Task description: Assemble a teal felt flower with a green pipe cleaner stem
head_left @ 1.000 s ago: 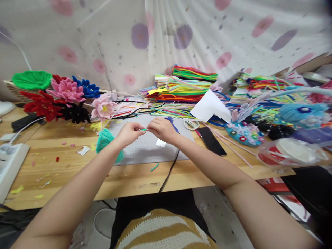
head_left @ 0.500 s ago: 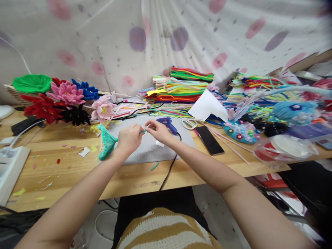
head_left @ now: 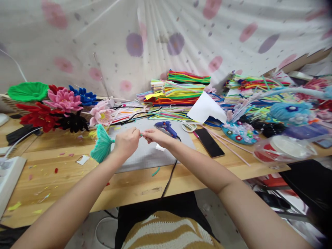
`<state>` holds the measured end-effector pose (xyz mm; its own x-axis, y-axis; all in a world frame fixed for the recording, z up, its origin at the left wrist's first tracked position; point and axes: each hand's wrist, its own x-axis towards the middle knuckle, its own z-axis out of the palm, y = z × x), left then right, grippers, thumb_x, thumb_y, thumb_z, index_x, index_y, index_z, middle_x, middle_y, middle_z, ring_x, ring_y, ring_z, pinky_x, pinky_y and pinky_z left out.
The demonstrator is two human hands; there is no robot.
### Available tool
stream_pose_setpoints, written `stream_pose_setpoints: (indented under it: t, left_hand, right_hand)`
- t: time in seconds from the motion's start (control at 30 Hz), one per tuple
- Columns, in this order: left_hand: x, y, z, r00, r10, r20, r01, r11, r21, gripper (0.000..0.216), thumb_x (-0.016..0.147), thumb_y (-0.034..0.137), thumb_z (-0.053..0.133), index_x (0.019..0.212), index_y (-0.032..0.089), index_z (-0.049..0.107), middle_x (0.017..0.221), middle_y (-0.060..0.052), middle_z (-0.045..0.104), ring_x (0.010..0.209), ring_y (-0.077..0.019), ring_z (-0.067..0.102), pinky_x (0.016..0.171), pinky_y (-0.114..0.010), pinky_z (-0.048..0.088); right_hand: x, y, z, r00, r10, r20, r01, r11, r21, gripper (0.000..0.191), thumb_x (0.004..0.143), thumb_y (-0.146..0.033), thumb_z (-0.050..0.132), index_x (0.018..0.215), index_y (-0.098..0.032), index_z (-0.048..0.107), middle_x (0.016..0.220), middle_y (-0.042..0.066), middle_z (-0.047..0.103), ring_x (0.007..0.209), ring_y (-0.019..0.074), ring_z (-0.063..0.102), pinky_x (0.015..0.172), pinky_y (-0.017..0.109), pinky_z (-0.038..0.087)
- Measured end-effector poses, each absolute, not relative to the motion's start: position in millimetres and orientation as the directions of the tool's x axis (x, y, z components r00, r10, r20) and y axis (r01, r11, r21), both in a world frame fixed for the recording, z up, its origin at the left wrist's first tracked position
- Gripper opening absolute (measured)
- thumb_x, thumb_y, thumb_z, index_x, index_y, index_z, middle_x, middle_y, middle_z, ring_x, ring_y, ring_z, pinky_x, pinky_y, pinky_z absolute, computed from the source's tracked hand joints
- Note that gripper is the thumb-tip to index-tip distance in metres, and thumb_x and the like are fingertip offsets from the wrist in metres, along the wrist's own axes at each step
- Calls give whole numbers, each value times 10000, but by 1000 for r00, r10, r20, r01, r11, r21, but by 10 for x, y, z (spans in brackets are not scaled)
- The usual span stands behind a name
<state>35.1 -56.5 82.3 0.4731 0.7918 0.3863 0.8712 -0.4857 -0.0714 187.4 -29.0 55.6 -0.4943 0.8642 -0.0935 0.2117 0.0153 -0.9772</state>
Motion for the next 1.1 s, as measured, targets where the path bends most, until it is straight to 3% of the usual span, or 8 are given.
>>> stream_pose_setpoints:
  t: [0.1,0.33,0.5,0.7,0.8,0.9,1.0,1.1]
  left_hand:
    - [348,-496,789,476,802,361,865,-502,-27,196,821,247,449,720,163,594,732,-81,616,654,-186,574,521,-287,295]
    - [284,-258,712,290,957,1,878,-266,397,171,729,365,553,706,198,581,683,-21,645,614,-161,567,511,-255,314]
    - [230,-217,665,285,951,-117,826,-182,534,205,688,393,582,664,190,569,606,-3,628,549,-140,547,493,-243,318]
    - [324,-343,727,301,931,207,901,-348,258,119,750,282,537,690,199,598,736,-36,648,657,-170,570,514,-270,296]
    - [366,-401,703,432,831,352,878,-476,47,182,802,212,457,687,184,596,736,-60,629,680,-179,573,525,-289,287]
    - [366,-420,636,514,774,368,839,-543,-30,220,820,184,425,681,177,594,708,-68,614,677,-177,570,538,-294,296]
    - [344,-403,599,461,812,358,860,-509,46,158,806,221,473,726,180,603,749,-62,629,688,-175,575,543,-287,309]
    - [319,-362,620,321,903,285,886,-393,248,106,757,284,551,738,195,605,768,-40,648,691,-172,576,552,-276,329]
  right_hand:
    - [1910,-205,544,-585,780,-224,206,-124,-971,264,840,-335,402,632,-174,411,534,-61,356,484,67,358,563,224,370]
    - [2028,-197,484,-586,768,259,599,626,-500,155,826,-309,496,838,-173,569,840,57,581,791,154,486,707,273,334]
    - [2031,-147,415,-682,669,295,539,733,-415,189,852,-286,454,776,-170,582,799,72,581,794,166,472,737,293,323]
    - [1933,-89,383,-475,876,-81,219,28,-975,173,774,-289,508,660,-161,526,556,-36,443,527,78,366,540,216,299]
    - [1932,-54,377,-548,753,-365,-25,-451,-892,146,701,-239,553,622,-156,462,482,-73,361,437,47,264,457,187,226]
    - [1954,-40,359,-599,649,-469,4,-583,-813,143,716,-226,536,619,-150,462,458,-78,331,422,44,264,442,177,220]
    - [1982,-81,351,-468,807,-361,139,-337,-931,197,808,-296,459,689,-148,513,541,-36,428,484,67,380,498,201,322]
    - [2029,-181,371,-232,964,133,405,220,-887,206,847,-341,434,828,-180,560,786,27,570,727,122,507,681,257,391]
